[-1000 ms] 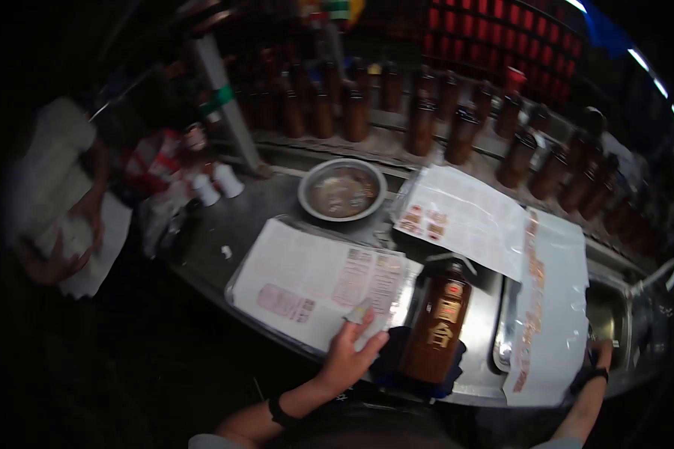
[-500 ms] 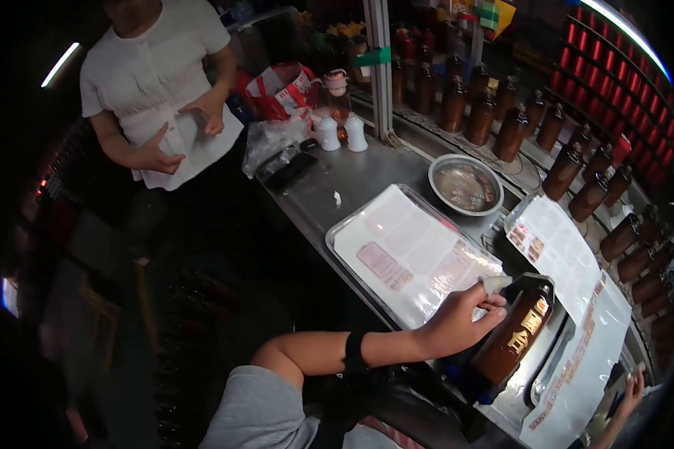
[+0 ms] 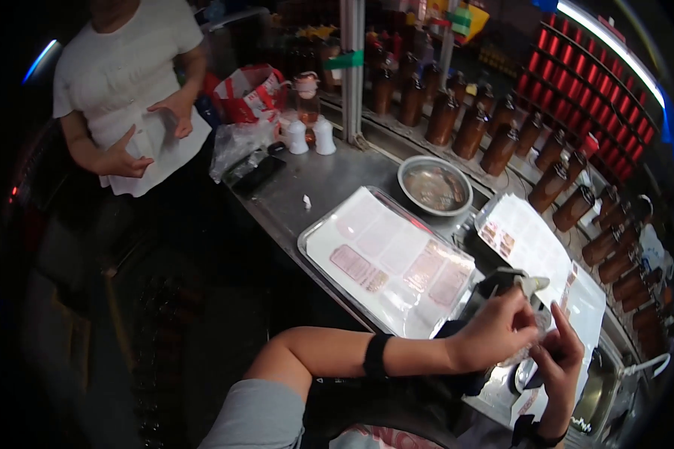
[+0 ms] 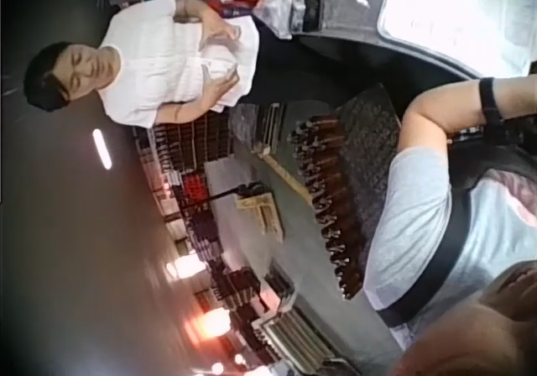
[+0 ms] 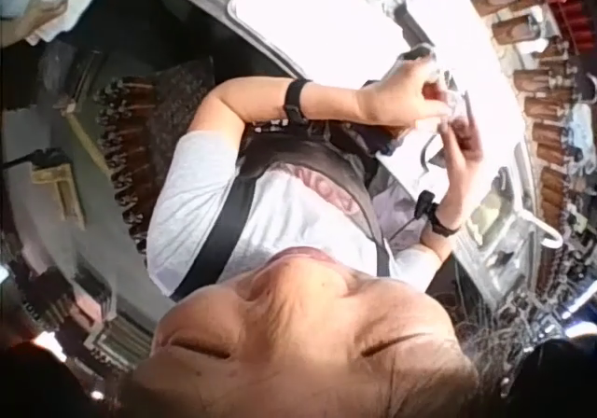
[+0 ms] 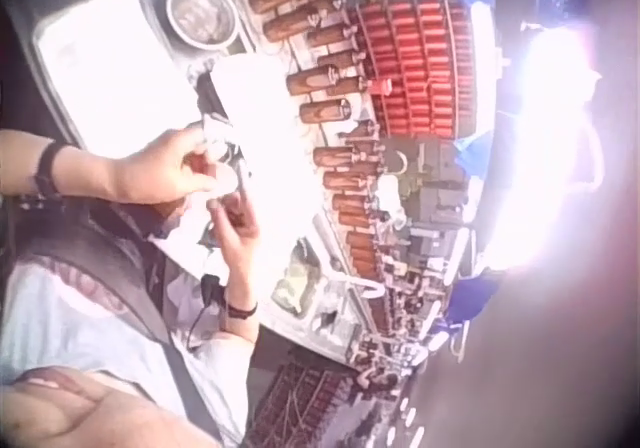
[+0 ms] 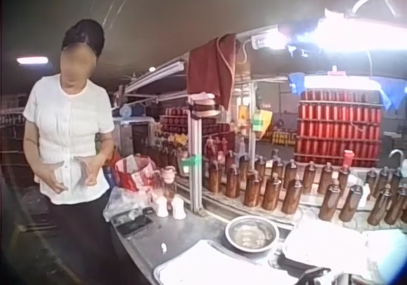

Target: Applying labels and security seals to glass liquor bottles at a manufacturing workstation.

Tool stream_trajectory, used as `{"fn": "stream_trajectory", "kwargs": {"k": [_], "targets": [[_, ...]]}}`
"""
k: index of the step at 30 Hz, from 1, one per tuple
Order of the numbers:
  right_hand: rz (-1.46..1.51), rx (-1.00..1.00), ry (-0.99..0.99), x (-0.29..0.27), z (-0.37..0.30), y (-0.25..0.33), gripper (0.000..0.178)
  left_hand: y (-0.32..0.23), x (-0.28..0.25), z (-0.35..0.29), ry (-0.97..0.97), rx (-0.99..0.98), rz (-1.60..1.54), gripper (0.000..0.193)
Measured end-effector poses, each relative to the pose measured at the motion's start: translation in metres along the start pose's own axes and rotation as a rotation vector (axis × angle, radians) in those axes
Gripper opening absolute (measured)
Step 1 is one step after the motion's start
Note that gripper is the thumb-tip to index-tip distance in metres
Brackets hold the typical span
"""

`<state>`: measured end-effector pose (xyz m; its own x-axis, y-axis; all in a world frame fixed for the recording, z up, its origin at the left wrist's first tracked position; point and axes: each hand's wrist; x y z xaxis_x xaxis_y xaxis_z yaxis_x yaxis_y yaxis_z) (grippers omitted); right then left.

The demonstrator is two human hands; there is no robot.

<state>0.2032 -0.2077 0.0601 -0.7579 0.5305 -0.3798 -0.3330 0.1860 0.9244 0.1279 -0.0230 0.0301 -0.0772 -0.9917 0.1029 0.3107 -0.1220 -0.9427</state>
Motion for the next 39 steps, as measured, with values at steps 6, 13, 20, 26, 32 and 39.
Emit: {"fn": "stream_trajectory", "kwargs": {"k": [6,13,20,26,32,39], "targets": [[0.322,0.161,0.197,0.032,-0.009,-0.003,0.048,-0.012,-0.010,-0.025,-0.011,-0.001,-0.017,0.053],[0.288,0.187,0.287,0.028,-0.037,-0.042,0.015,-0.018,-0.024,-0.019,-0.041,0.109,-0.123,0.056],[0.387,0.382,0.139,-0.002,-0.055,-0.036,0.009,-0.006,-0.036,-0.040,-0.167,0.040,-0.166,0.059],[0.374,0.421,0.151,-0.003,-0.056,-0.041,0.007,0.016,-0.042,-0.086,-0.276,-0.209,-0.213,0.058],[0.336,0.424,0.087,-0.002,-0.052,-0.042,0.012,0.036,-0.042,-0.096,-0.330,-0.235,-0.132,0.052],[0.222,0.393,0.043,-0.002,-0.050,-0.056,0.016,0.044,-0.043,-0.089,-0.312,-0.225,-0.080,0.051]]}}
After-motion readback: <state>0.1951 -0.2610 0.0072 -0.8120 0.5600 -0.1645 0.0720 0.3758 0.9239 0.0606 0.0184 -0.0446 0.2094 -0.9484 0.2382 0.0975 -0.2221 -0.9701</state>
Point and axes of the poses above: each hand's wrist, its own z-axis towards the middle knuckle, its own x-axis out of the palm, y = z × x, and after that the axes turned 15 degrees about y, right-handed
